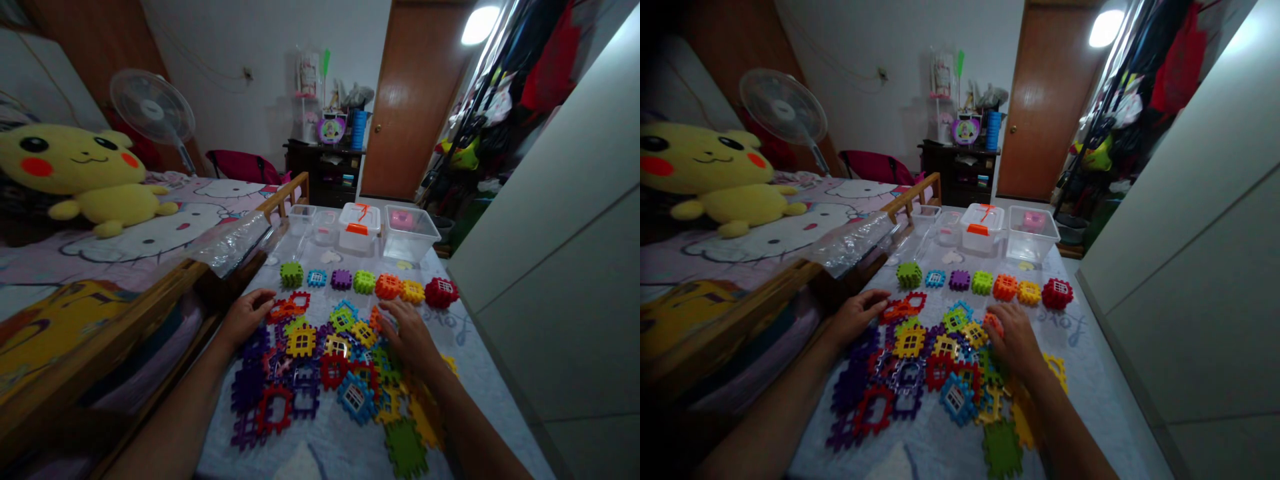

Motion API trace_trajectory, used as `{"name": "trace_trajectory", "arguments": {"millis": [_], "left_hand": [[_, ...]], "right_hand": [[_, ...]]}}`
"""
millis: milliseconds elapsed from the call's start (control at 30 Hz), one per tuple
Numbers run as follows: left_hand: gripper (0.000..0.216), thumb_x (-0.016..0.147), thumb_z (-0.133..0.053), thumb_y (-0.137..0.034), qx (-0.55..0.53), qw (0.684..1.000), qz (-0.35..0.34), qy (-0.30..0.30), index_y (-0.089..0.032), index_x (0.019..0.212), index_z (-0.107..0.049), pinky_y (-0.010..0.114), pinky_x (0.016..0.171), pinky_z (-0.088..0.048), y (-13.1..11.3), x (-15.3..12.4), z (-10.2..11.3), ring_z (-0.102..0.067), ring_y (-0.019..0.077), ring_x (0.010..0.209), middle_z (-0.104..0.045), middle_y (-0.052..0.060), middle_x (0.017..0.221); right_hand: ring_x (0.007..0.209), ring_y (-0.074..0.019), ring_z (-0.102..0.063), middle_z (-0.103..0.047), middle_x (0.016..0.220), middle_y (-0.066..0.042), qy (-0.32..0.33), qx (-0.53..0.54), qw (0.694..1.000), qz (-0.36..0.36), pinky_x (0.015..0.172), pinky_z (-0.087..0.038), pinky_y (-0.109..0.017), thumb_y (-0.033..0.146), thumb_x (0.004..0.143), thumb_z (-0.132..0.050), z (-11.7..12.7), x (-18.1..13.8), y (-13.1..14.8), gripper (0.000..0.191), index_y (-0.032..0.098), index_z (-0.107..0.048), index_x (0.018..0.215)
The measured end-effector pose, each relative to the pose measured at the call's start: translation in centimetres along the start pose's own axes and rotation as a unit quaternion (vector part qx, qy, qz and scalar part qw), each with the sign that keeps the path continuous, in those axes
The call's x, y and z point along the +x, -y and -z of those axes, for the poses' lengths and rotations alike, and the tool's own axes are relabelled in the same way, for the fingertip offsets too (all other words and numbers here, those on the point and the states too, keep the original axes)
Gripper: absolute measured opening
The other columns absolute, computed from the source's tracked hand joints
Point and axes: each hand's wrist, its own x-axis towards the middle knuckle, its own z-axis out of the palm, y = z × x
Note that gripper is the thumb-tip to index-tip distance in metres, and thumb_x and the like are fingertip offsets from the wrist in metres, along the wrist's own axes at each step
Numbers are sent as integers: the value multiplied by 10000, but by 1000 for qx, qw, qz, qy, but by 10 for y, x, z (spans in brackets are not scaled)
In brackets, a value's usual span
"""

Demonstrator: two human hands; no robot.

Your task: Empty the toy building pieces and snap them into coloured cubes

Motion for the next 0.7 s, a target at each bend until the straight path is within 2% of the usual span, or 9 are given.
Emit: {"name": "trace_trajectory", "arguments": {"millis": [100, 267, 467, 700], "left_hand": [[464, 675, -606, -544, 1, 1000, -2, -2, -169, 938, -681, 356, 838, -516, -1, 0, 0, -678, 256, 879, -737, 63, 922], [470, 671, -602, -538, 0, 1000, -1, -6, -165, 945, -682, 352, 836, -513, -3, -1, 0, -676, 254, 880, -736, 65, 926], [464, 683, -592, -543, 3, 1000, -6, -4, -165, 936, -682, 354, 830, -508, -5, -2, 0, -670, 253, 880, -736, 67, 926], [452, 700, -591, -530, 5, 1000, -17, -6, -163, 946, -689, 345, 822, -504, 2, 0, -1, -671, 245, 867, -732, 68, 928]], "right_hand": [[970, -248, -559, -677, 1010, -99, 63, -22, 997, 41, 889, -419, -402, 363, 902, -519, 6, -2, 17, 266, 177, -639, 1049], [894, -246, -528, -665, 918, -82, 124, -77, 989, 32, 796, -402, -370, 423, 885, -550, 3, -2, 38, 285, 195, -633, 1035], [945, -261, -508, -645, 1021, -97, 132, -63, 989, 11, 827, -388, -380, 313, 839, -595, -4, -2, 37, 332, 186, -588, 1145], [1005, -298, -479, -621, 1084, -116, 127, -98, 987, 6, 871, -351, -431, 345, 803, -625, -9, -4, 34, 396, 196, -588, 1168]]}}
